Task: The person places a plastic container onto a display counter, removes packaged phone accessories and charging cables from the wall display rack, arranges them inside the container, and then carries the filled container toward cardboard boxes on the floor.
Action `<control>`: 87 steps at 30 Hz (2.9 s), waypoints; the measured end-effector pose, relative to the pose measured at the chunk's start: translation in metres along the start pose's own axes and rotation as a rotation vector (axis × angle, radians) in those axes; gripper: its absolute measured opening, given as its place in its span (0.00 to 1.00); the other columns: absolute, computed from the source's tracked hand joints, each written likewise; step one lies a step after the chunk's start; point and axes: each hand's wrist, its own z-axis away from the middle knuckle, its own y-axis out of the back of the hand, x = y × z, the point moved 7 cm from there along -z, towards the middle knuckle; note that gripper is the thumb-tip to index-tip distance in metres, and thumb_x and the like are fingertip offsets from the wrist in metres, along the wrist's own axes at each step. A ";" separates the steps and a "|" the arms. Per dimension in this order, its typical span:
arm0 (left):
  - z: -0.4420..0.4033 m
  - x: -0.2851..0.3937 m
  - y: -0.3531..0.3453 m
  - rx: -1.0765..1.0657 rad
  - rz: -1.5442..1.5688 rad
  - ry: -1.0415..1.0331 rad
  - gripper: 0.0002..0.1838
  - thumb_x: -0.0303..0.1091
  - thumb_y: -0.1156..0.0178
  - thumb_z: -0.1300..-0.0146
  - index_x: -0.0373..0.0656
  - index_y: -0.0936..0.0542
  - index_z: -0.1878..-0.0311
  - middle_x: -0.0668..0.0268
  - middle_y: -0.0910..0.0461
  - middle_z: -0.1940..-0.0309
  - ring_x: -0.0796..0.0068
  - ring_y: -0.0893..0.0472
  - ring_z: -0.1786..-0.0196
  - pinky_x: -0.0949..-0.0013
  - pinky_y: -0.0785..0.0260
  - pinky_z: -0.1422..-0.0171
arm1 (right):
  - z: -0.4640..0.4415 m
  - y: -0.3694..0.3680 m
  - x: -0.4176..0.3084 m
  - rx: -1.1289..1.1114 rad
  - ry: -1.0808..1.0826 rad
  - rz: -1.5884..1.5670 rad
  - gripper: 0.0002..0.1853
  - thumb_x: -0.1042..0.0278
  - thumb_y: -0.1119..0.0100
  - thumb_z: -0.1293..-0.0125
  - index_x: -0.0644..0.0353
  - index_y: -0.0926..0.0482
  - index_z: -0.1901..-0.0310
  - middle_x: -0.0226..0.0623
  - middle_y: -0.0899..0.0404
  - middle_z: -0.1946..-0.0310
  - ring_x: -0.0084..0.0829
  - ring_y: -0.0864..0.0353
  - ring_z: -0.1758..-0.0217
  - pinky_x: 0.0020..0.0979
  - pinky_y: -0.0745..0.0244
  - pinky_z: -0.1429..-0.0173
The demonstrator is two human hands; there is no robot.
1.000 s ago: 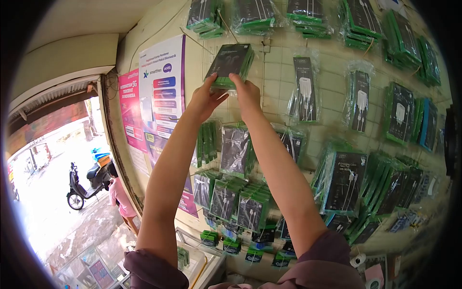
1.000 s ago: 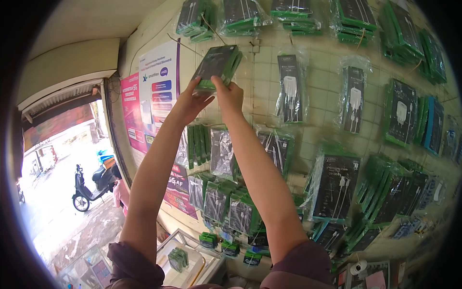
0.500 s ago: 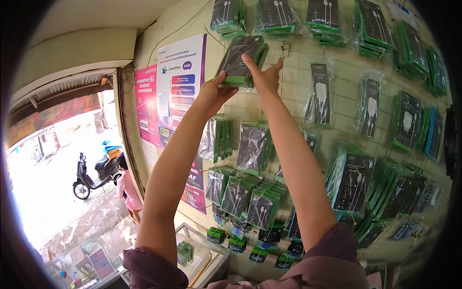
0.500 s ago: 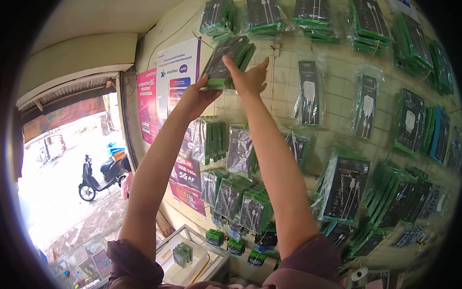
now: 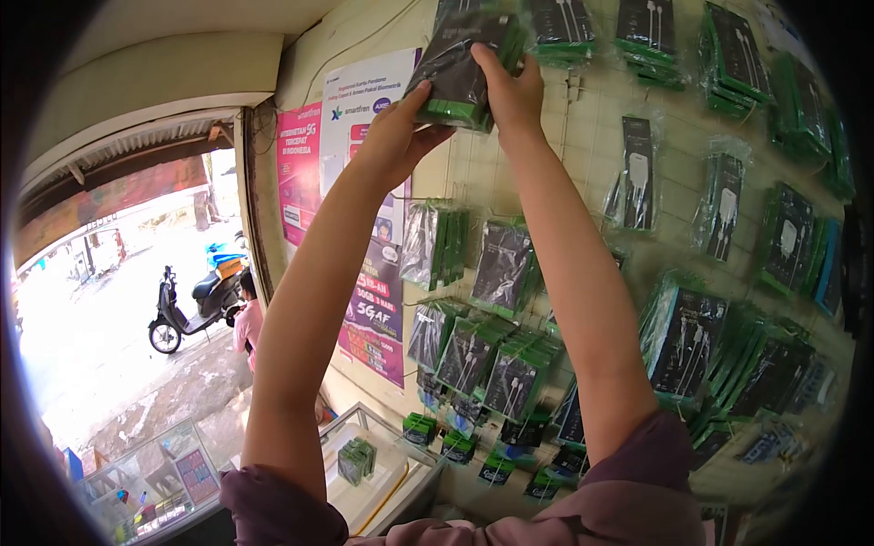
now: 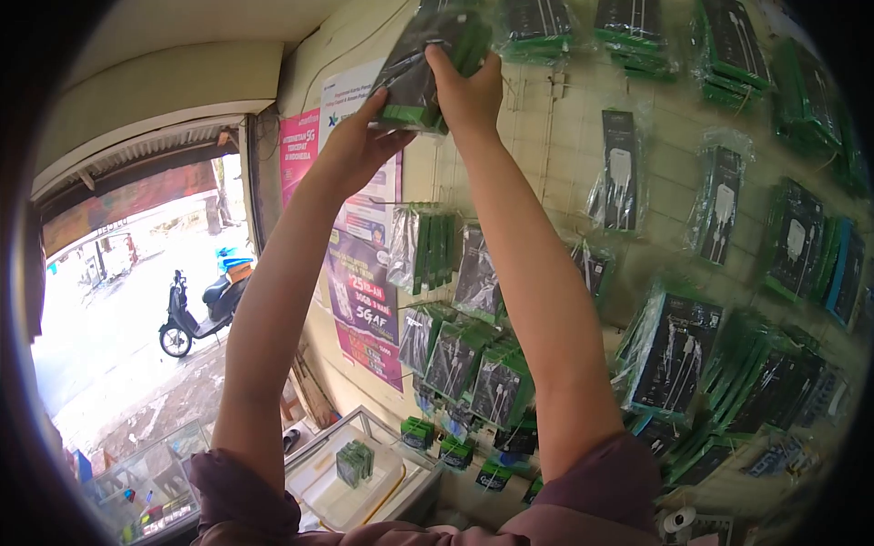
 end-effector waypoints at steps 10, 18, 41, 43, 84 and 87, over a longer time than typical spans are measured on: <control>0.154 -0.024 0.105 0.328 -0.118 0.141 0.29 0.41 0.39 0.35 0.40 0.37 0.36 0.57 0.30 0.44 0.66 0.24 0.49 0.65 0.29 0.44 | 0.143 -0.057 -0.002 -0.275 0.186 0.437 0.24 0.55 0.28 0.50 0.63 0.24 0.58 0.42 0.20 0.65 0.34 0.20 0.62 0.31 0.27 0.56; 0.399 -0.125 0.256 0.752 -0.172 0.750 0.32 0.55 0.52 0.30 0.45 0.41 0.31 0.52 0.29 0.46 0.54 0.21 0.48 0.57 0.26 0.46 | 0.418 -0.094 0.155 -0.498 -0.246 0.174 0.28 0.65 0.29 0.54 0.60 0.28 0.50 0.44 0.31 0.63 0.45 0.27 0.58 0.41 0.32 0.56; 0.793 -0.520 0.473 1.558 0.189 1.030 0.47 0.59 0.37 0.47 0.68 0.51 0.27 0.63 0.47 0.29 0.52 0.37 0.36 0.43 0.37 0.48 | 1.069 0.036 0.445 -0.064 -2.064 0.496 0.41 0.81 0.29 0.53 0.64 0.46 0.40 0.54 0.29 0.45 0.47 0.22 0.47 0.44 0.17 0.58; 0.795 -0.528 0.478 1.540 0.193 1.027 0.47 0.60 0.38 0.47 0.67 0.51 0.27 0.62 0.46 0.29 0.52 0.36 0.37 0.44 0.36 0.49 | 1.053 0.030 0.441 -0.062 -2.123 0.475 0.41 0.81 0.29 0.53 0.64 0.46 0.41 0.54 0.30 0.45 0.47 0.22 0.47 0.43 0.17 0.58; 0.210 -0.165 -0.157 -0.814 -0.296 0.182 0.17 0.26 0.42 0.35 0.35 0.28 0.43 0.59 0.25 0.48 0.70 0.23 0.45 0.67 0.30 0.42 | 0.259 0.251 -0.149 -0.770 -0.608 0.742 0.18 0.66 0.38 0.37 0.60 0.26 0.47 0.35 0.20 0.56 0.27 0.19 0.54 0.29 0.24 0.49; 0.163 -0.139 -0.222 -0.728 -0.164 0.050 0.21 0.28 0.44 0.34 0.36 0.31 0.39 0.59 0.29 0.42 0.68 0.30 0.37 0.65 0.36 0.36 | 0.187 0.277 -0.186 -0.538 -0.414 0.924 0.14 0.68 0.37 0.37 0.60 0.23 0.52 0.33 0.19 0.60 0.23 0.19 0.58 0.27 0.24 0.54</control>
